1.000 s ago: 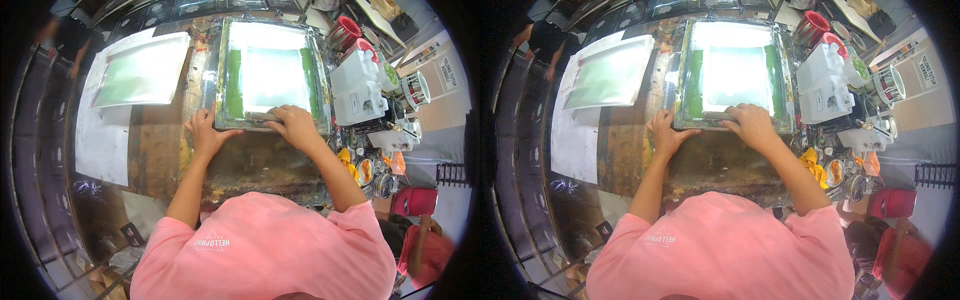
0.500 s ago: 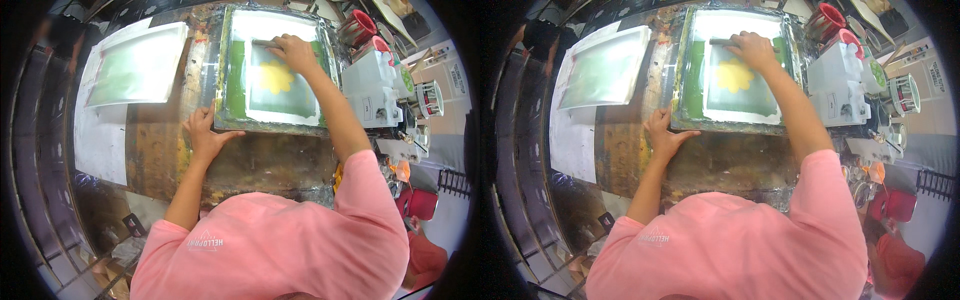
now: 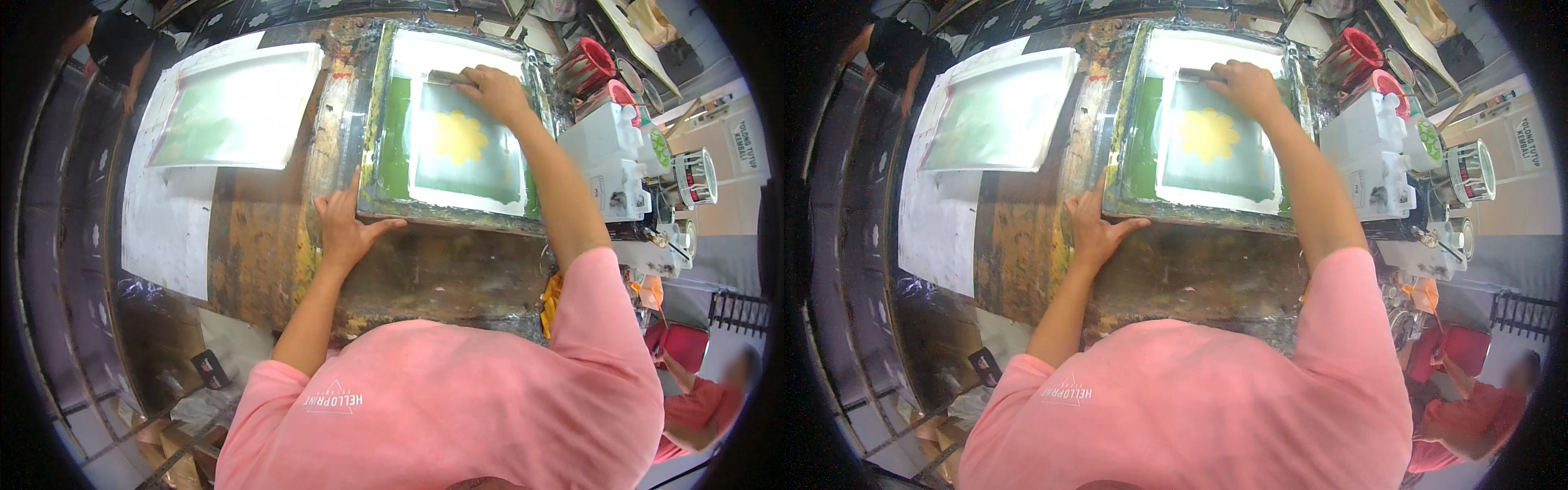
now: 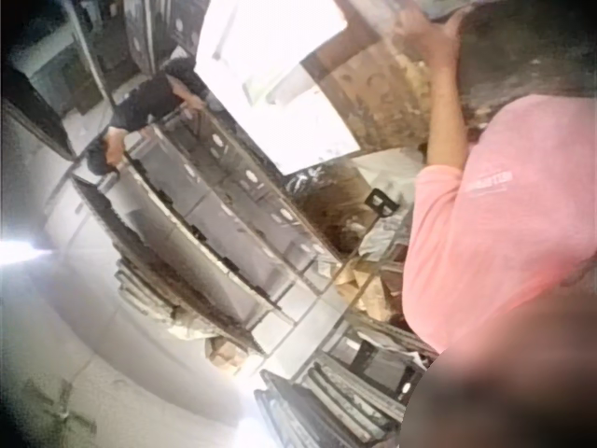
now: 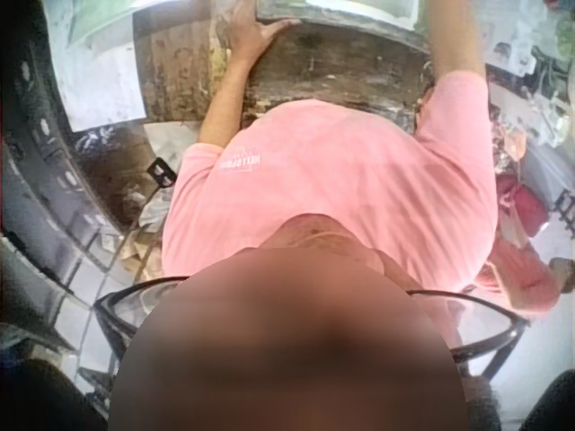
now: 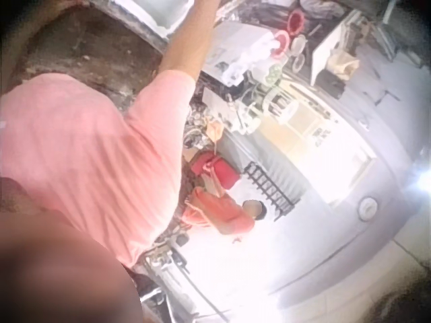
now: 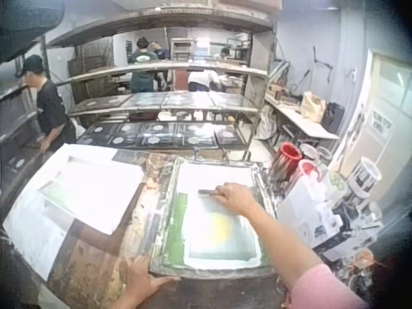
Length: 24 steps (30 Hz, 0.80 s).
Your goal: The person repeatedly applies green ink to a screen printing frame using a squeegee and pulls it across to print a flower design onto white fabric. The person lifts the frame to reveal the printed design and places it aside, then repeats the process on a new piece of fabric.
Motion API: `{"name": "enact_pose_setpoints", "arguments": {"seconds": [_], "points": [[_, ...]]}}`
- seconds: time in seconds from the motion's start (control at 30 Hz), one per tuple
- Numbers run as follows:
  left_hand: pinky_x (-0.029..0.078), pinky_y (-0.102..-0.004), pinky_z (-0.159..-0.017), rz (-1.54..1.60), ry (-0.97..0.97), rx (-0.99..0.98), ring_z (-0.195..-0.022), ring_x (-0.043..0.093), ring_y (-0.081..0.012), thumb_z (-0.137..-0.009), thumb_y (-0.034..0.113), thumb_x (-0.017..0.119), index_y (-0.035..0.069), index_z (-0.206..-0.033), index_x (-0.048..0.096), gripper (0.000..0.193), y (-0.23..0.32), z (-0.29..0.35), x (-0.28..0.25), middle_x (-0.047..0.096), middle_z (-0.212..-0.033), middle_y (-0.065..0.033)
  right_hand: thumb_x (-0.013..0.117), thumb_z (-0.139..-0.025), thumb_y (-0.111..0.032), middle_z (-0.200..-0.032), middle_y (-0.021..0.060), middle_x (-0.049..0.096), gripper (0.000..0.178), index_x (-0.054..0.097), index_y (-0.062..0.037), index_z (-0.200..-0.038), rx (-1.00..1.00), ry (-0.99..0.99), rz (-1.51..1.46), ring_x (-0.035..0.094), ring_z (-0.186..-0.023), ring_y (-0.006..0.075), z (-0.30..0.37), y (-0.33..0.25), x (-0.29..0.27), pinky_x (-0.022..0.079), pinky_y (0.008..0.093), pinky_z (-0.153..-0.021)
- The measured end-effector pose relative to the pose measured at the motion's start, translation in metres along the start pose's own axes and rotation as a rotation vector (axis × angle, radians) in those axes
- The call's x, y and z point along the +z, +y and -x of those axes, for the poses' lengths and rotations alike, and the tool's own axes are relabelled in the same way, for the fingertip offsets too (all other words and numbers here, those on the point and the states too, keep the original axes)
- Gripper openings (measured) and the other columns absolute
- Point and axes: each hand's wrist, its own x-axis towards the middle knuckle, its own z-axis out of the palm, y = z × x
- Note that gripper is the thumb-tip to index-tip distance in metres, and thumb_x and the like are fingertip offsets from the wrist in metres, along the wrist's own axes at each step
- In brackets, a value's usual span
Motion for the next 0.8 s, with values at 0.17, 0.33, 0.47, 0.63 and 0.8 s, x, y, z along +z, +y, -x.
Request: {"name": "enact_pose_setpoints", "arguments": {"seconds": [0.17,0.33,0.47,0.63,0.8], "points": [[0.037,-0.0414,-0.096,0.015,-0.003,0.015,-0.096,0.056,-0.0283,-0.062,0.066,0.091,0.003,-0.151,0.055,0.115,-0.003,0.001,0.002,0.068,-0.097,-0.0111,0.060,-0.099,-0.055,-0.093,0.0105,0.068,0.044,0.064,-0.0126,-0.111,-0.024,-0.068,0.041,0.072,-0.090,0.0326,0.092,-0.063,-0.023,0.058,0.0486,-0.070],[0.037,-0.0416,-0.096,0.017,0.066,0.078,-0.092,0.058,-0.0274,-0.067,0.064,0.090,0.001,-0.150,0.054,0.111,-0.003,-0.001,0.002,0.068,-0.096,-0.0109,0.067,-0.098,-0.044,-0.096,0.0133,0.067,0.040,0.061,-0.0049,-0.107,0.005,-0.128,-0.018,0.070,-0.089,0.0326,0.167,-0.129,-0.070,0.058,0.0473,-0.068],[0.043,-0.0415,-0.100,0.224,0.100,0.000,-0.102,0.061,-0.0265,-0.075,0.051,0.092,-0.004,-0.150,0.052,0.101,0.014,-0.008,-0.004,0.070,-0.103,-0.0124,0.068,-0.096,-0.038,-0.097,0.0133,0.066,0.035,0.064,-0.0038,-0.104,-0.069,0.065,-0.042,0.067,-0.093,0.0319,0.166,-0.130,-0.099,0.055,0.0467,-0.077],[0.046,-0.0381,-0.103,0.874,0.242,-0.126,-0.122,0.056,-0.0248,-0.079,0.039,0.094,-0.012,-0.152,0.043,0.103,0.072,-0.054,-0.030,0.068,-0.116,-0.0139,0.068,-0.093,-0.037,-0.092,0.0121,0.068,0.031,0.067,-0.0061,-0.099,-0.066,0.396,0.145,0.066,-0.091,0.0309,0.136,-0.138,-0.139,0.045,0.0506,-0.090],[0.036,-0.0532,-0.115,0.398,0.143,0.134,-0.135,0.050,-0.0384,-0.091,0.048,0.080,-0.007,-0.160,0.032,0.101,0.059,-0.072,-0.035,0.051,-0.144,-0.0272,0.067,-0.093,-0.039,-0.084,0.0083,0.069,0.032,0.072,-0.0068,-0.094,-0.085,0.579,0.168,0.068,-0.084,0.0297,0.076,-0.114,-0.181,0.043,0.0475,-0.083]]}}
